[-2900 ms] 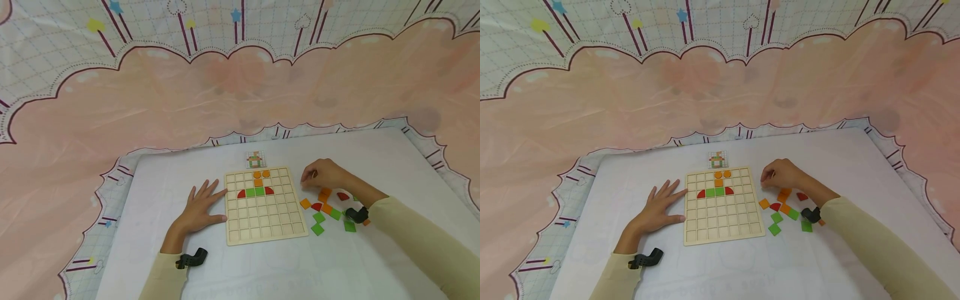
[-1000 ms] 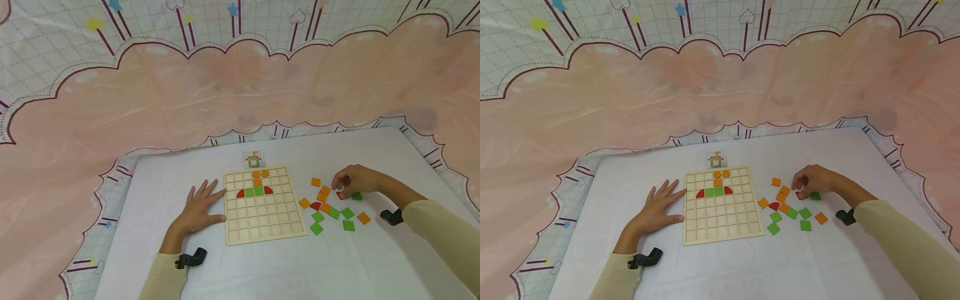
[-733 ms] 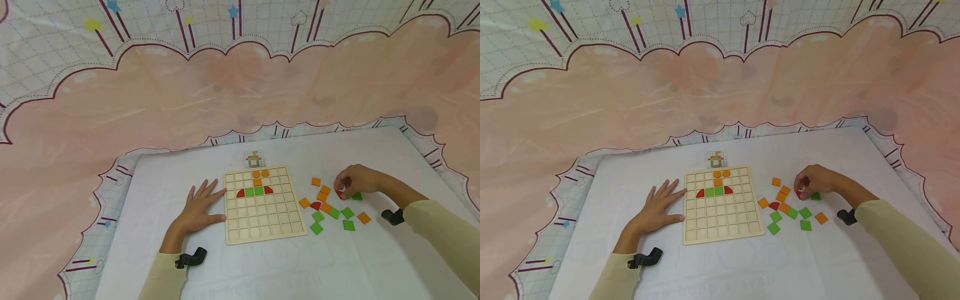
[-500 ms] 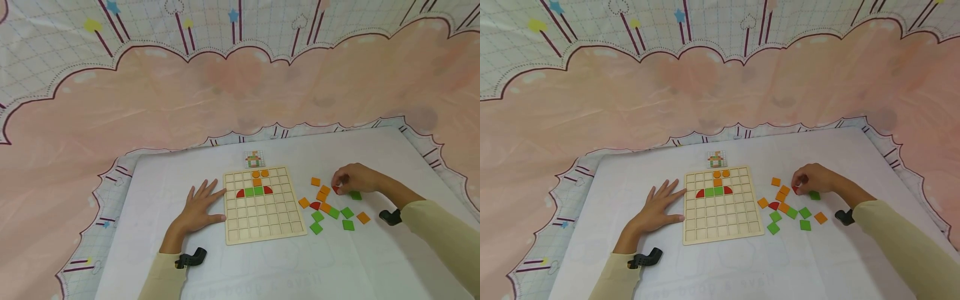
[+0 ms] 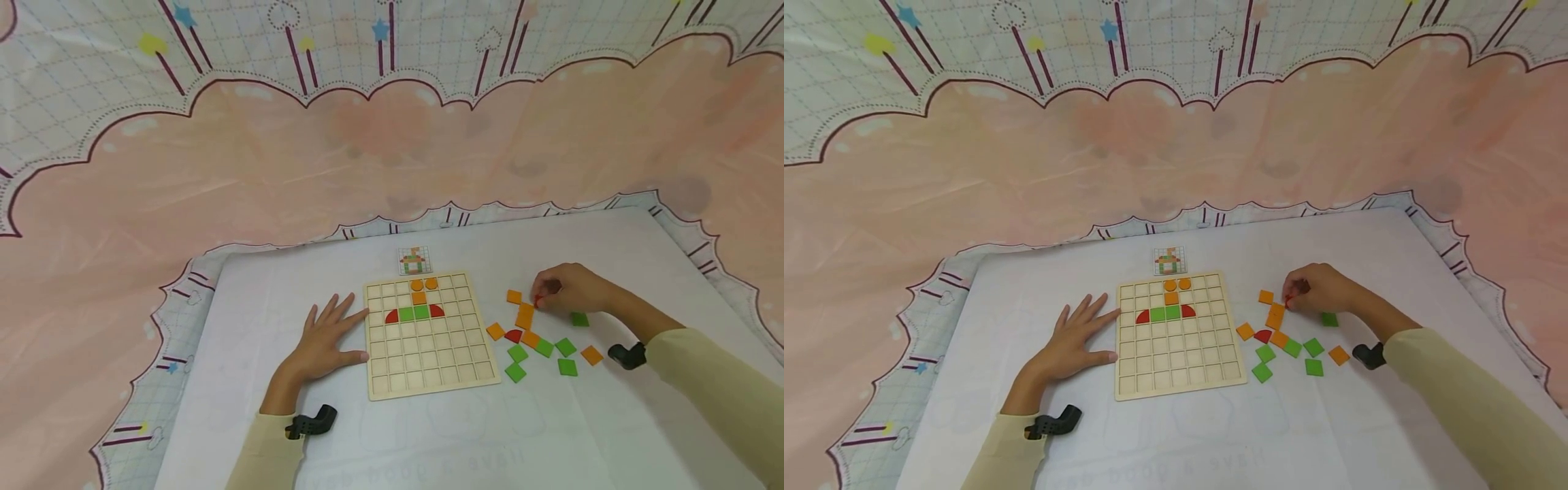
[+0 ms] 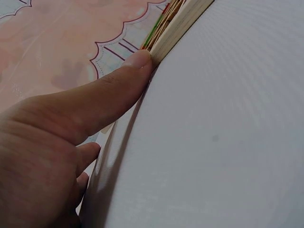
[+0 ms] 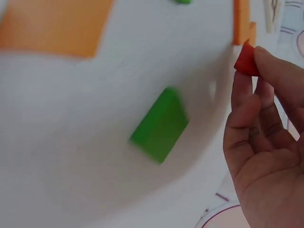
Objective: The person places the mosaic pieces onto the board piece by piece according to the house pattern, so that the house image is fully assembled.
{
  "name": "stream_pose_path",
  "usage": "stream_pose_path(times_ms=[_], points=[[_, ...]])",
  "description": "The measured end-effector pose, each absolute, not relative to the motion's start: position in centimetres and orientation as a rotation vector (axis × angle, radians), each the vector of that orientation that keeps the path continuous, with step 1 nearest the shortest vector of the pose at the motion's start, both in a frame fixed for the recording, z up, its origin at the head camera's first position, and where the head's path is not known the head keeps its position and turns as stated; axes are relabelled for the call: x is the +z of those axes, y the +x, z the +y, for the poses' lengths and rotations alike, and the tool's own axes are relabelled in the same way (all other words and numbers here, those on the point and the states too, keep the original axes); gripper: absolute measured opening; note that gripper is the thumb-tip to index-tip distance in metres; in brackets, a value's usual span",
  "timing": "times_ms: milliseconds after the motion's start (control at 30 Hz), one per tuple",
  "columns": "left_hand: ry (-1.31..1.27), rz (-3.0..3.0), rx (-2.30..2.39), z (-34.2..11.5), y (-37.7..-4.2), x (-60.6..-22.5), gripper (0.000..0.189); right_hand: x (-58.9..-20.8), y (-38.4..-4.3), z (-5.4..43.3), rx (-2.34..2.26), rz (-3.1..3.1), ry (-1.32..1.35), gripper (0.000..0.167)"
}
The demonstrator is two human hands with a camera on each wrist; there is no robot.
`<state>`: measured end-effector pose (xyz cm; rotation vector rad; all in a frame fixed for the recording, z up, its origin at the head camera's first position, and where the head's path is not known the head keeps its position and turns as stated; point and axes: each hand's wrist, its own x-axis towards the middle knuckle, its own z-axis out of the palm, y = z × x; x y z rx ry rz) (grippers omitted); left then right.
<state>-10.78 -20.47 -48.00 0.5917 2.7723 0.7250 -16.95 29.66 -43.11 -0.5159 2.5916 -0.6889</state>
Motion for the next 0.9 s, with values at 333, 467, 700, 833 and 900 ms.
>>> stream_pose_path(times_ms=[333,467,700,833,900], points=[[0.588,2.769,0.731,-20.8,-10.5,-48.3,0.086,-42.8,-17.1,25.7,-0.89,2.57,-0.492,0.01],[0.596,2.768,0.741,-20.9,-10.5,-48.4,0.085,-43.1,-17.0,23.8,-0.947,2.522,-0.455,0.013],[0.618,2.765,0.751,-21.1,-10.4,-48.5,0.085,-43.7,-16.7,20.8,-1.014,2.471,-0.501,0.008],[0.629,2.767,0.739,-21.2,-10.3,-48.4,0.085,-44.0,-16.5,19.4,-1.043,2.424,-0.547,0.01],[0.631,2.767,0.734,-21.2,-10.3,-48.4,0.085,-44.1,-16.4,18.7,-1.052,2.404,-0.555,0.011]])
